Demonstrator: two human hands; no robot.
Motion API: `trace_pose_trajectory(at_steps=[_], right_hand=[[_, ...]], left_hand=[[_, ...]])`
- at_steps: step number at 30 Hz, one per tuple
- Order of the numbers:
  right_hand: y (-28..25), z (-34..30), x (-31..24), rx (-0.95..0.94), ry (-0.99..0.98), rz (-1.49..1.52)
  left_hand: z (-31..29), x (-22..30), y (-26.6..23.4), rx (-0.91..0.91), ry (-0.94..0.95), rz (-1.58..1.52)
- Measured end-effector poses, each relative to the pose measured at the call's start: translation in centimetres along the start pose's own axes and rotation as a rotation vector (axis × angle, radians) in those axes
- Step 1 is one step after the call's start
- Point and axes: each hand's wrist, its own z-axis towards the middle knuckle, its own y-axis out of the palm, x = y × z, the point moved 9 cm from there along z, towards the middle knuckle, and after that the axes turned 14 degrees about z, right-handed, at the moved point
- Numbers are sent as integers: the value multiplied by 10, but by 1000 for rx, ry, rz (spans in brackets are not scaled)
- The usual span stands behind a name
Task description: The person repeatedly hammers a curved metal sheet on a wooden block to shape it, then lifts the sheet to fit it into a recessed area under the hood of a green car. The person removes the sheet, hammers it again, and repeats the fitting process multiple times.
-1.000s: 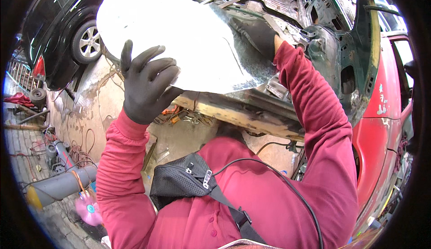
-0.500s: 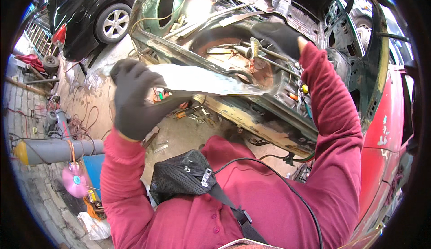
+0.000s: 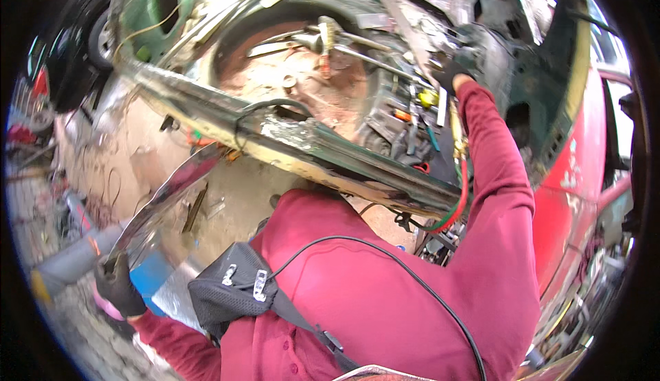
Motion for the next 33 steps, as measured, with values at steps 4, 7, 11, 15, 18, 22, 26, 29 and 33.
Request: trace_pose_trajectory(at_steps=[4,7,11,15,18,22,26,29,33], right_hand=[[19,29,-15,97,-92,81],[17,39,-13,195,-67,116],[17,42,-22,265,-19,135],[16,39,-36,272,-9,148],[-8,28,-47,322,-26,165],[-31,9,-78,401,-77,214],[-58,-42,-109,512,-115,308],[-81,-87,-169,604,-194,395],[-116,-176,-263,713,-302,511]], left_hand=[[-17,30,11,-38,17,209],[-17,22,28,-11,62,172],[-26,26,28,-11,109,304],[-44,1,26,-74,-105,253],[-45,-21,28,-47,-104,308],[-46,-70,34,-27,-96,309],[-33,-102,41,-23,-58,251],[-34,-142,36,14,-7,333],[-25,-180,36,122,166,277]])
